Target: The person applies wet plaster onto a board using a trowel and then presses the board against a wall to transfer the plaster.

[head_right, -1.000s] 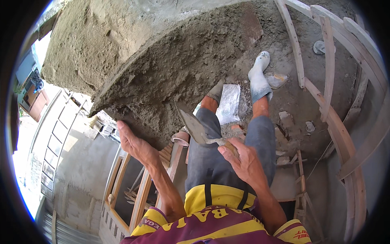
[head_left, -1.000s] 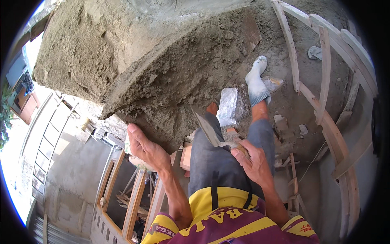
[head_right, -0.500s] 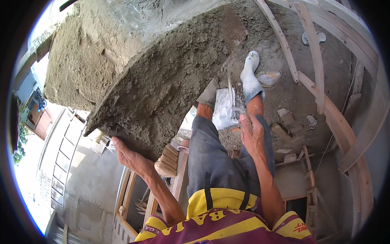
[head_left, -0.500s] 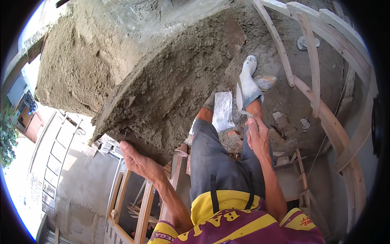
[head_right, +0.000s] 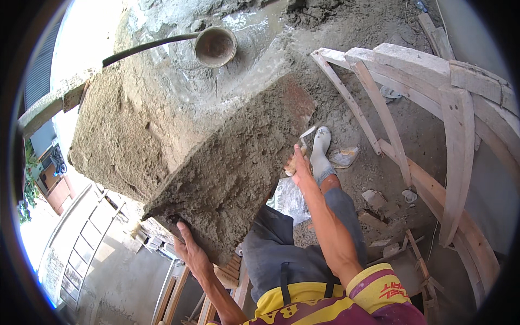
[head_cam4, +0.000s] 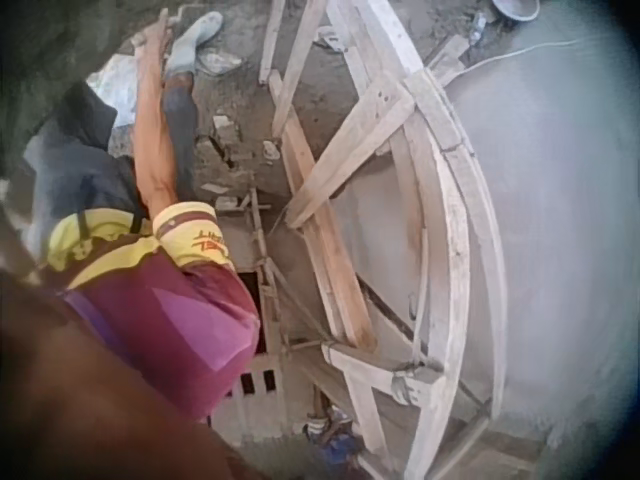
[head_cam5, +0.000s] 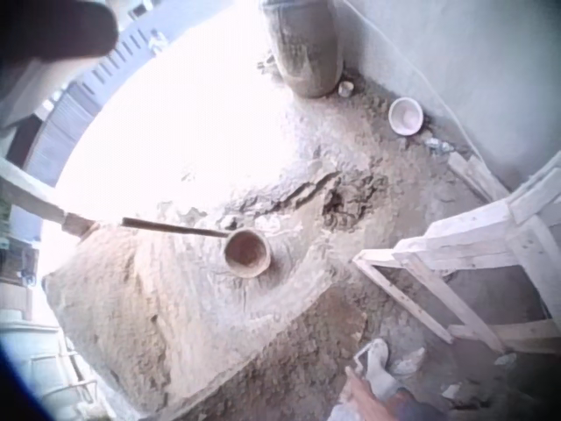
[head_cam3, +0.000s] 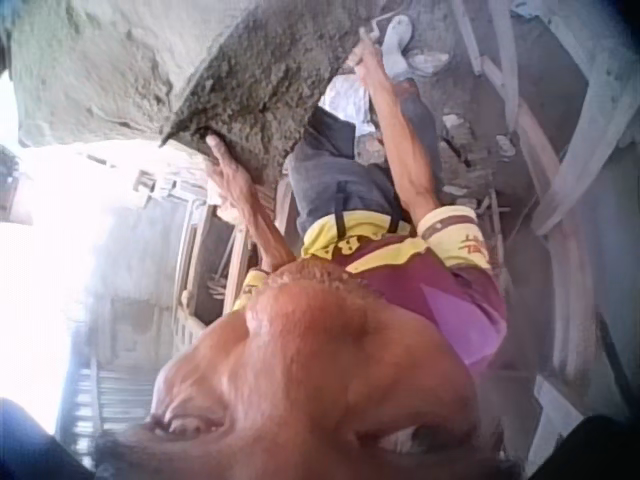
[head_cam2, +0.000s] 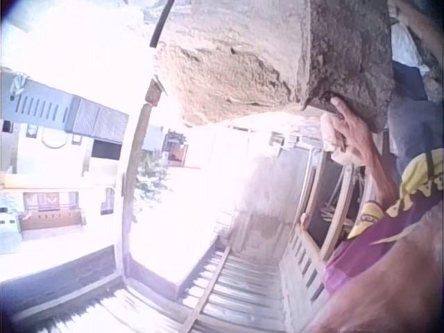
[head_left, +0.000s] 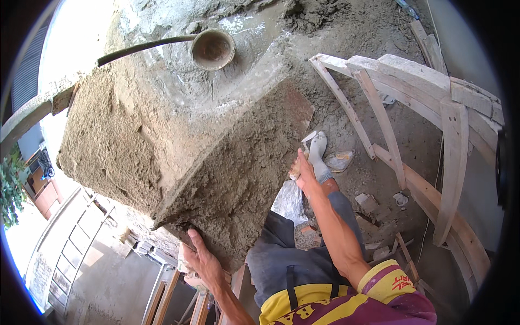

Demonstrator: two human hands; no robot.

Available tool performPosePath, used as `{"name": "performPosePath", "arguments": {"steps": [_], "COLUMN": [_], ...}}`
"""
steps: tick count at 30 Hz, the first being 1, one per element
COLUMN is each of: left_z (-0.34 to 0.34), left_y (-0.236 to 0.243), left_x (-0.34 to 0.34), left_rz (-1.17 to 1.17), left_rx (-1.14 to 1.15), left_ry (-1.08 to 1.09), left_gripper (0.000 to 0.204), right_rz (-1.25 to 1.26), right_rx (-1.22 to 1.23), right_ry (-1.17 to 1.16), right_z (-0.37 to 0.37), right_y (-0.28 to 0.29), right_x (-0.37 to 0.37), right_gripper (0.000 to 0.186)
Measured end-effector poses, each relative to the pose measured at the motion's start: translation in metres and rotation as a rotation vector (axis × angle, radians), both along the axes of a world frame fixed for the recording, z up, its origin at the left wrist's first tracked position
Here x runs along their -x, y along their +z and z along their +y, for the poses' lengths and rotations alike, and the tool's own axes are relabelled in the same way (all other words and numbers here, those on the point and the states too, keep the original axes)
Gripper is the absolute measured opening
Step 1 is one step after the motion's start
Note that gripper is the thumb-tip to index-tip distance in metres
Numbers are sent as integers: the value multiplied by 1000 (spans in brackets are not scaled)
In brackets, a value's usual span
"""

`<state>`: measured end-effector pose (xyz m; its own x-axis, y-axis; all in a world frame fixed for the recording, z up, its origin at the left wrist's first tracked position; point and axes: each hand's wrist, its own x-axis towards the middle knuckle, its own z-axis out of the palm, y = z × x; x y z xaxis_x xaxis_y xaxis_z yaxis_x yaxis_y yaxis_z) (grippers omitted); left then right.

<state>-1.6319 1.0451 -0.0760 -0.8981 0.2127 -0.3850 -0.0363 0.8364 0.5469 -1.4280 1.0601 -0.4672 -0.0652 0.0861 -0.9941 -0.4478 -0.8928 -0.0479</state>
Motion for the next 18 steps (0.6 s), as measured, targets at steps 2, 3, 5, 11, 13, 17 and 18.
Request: {"name": "performPosePath", "arguments": {"steps": [2,3,5,11,13,17,18], "left_z": [-4,2,13,36,54,126,140], "left_y": [-11,-8,1,56,80,125,131], "left_x": [6,10,28,119,148,190,199], "left_rz": [-85,-128,-149,-106,-98,-87,-60], "left_rx": [-119,-151,-8,-159,-210,-318,-337], "left_ry": [63,63,-25,-111,-159,-206,-199], "left_gripper": [50,49,44,39,39,37,34], "right_rz": [-46,-89,-177,-155,-142,26,12], "right_rx": [52,30,-17,-41,-133,-261,-217], "right_ry": [31,24,10,-54,-109,-208,-200], "right_z": [25,28,29,75,109,200,221], "right_y": [-5,-9,-14,64,97,134,149], "right_x": [0,0,2,91,119,173,199], "right_gripper": [72,72,72,46,42,36,36]}}
